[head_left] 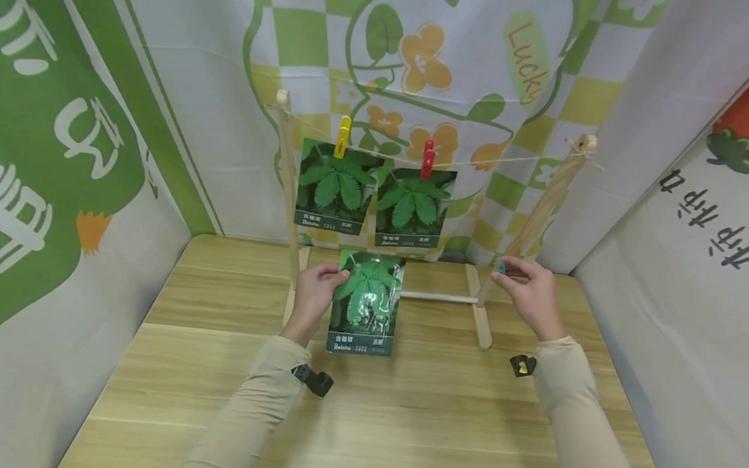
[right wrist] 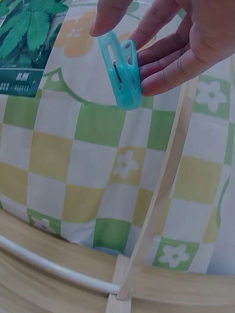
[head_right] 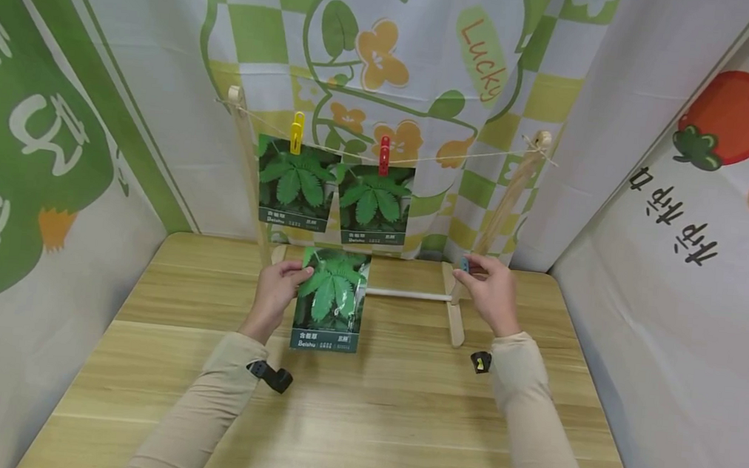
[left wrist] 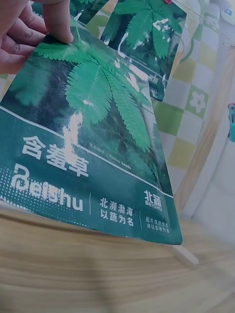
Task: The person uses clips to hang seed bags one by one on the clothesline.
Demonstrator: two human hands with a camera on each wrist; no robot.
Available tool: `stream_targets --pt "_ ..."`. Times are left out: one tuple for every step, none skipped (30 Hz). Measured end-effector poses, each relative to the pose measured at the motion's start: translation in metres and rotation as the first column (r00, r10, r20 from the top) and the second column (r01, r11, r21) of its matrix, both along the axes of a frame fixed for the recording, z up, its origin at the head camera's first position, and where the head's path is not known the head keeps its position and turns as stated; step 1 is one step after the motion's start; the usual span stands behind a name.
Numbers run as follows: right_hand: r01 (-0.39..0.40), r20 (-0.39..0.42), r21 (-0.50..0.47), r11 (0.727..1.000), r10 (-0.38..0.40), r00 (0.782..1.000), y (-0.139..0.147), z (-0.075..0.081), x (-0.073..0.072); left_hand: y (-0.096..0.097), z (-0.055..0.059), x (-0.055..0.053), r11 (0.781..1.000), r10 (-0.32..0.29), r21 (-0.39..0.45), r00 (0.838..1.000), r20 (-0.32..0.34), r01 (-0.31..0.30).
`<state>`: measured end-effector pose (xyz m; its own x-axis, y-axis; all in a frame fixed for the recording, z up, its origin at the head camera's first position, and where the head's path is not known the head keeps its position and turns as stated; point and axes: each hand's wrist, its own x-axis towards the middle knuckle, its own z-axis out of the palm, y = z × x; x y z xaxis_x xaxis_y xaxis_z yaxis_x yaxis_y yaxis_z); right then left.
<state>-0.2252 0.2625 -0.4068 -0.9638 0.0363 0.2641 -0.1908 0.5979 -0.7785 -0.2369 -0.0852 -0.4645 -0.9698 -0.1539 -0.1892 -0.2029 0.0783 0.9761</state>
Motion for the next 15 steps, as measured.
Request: stream_targets --pt "-0.002 -0.006 -0.001 1.0 0.002 1.0 0.0 0.002 0.0 0.0 0.001 0.0 1.0 0.001 0.001 1.0 -0.001 -0.001" --pt "-0.002 -0.015 0.003 1.0 0.002 1.0 0.0 0.003 -0.001 0.0 0.003 0.0 1.0 0.001 -0.002 1.0 -0.003 -0.001" --pt "-0.001 -0.023 0.007 1.0 0.001 1.0 0.0 0.005 -0.001 0.001 0.004 0.001 1.0 0.002 -0.003 1.0 -0.003 -0.002" --pt "-0.001 -0.029 0.007 1.0 0.001 1.0 0.001 0.007 -0.001 0.001 0.006 0.001 1.0 0.002 -0.006 1.0 -0.002 -0.002" --pt "-0.002 -0.035 0.007 1.0 0.002 0.999 0.001 0.008 -0.001 0.001 0.007 0.001 1.0 0.003 -0.006 1.0 -0.001 -0.003" --pt "-0.002 -0.042 0.007 1.0 0.003 0.999 0.001 0.01 -0.002 0.001 0.009 0.001 1.0 0.003 -0.007 1.0 0.0 -0.003" --pt "-0.003 -0.047 0.006 1.0 0.003 0.999 0.001 0.011 -0.002 0.001 0.01 0.001 1.0 0.004 -0.005 1.0 -0.001 -0.004" --pt "-0.007 -0.052 0.005 1.0 0.007 0.999 0.001 0.013 -0.002 0.002 0.011 0.001 1.0 0.005 -0.003 1.0 -0.003 -0.005" --pt "-0.009 -0.059 0.002 1.0 0.009 0.998 0.0 0.014 -0.003 0.002 0.013 0.0 1.0 0.007 0.0 1.0 -0.006 -0.007" --pt "-0.012 -0.064 -0.004 1.0 0.012 0.998 0.0 0.016 -0.003 0.003 0.014 0.0 1.0 0.009 0.0 1.0 -0.01 -0.009" --pt "-0.013 -0.069 -0.005 1.0 0.013 0.998 0.0 0.017 -0.003 0.003 0.016 0.0 1.0 0.012 -0.001 1.0 -0.017 -0.012" --pt "-0.014 -0.075 -0.006 1.0 0.014 0.997 0.0 0.019 -0.004 0.004 0.017 0.0 1.0 0.014 -0.003 1.0 -0.023 -0.014" --pt "-0.017 -0.079 -0.009 1.0 0.016 0.997 0.0 0.021 -0.004 0.004 0.018 0.0 1.0 0.017 -0.004 0.999 -0.029 -0.017" --pt "-0.02 -0.085 -0.014 1.0 0.019 0.996 0.0 0.023 -0.004 0.005 0.02 0.0 1.0 0.019 -0.007 0.999 -0.035 -0.019" --pt "-0.021 -0.092 -0.018 1.0 0.019 0.996 -0.001 0.025 -0.004 0.005 0.021 -0.001 1.0 0.02 -0.011 0.999 -0.04 -0.02"
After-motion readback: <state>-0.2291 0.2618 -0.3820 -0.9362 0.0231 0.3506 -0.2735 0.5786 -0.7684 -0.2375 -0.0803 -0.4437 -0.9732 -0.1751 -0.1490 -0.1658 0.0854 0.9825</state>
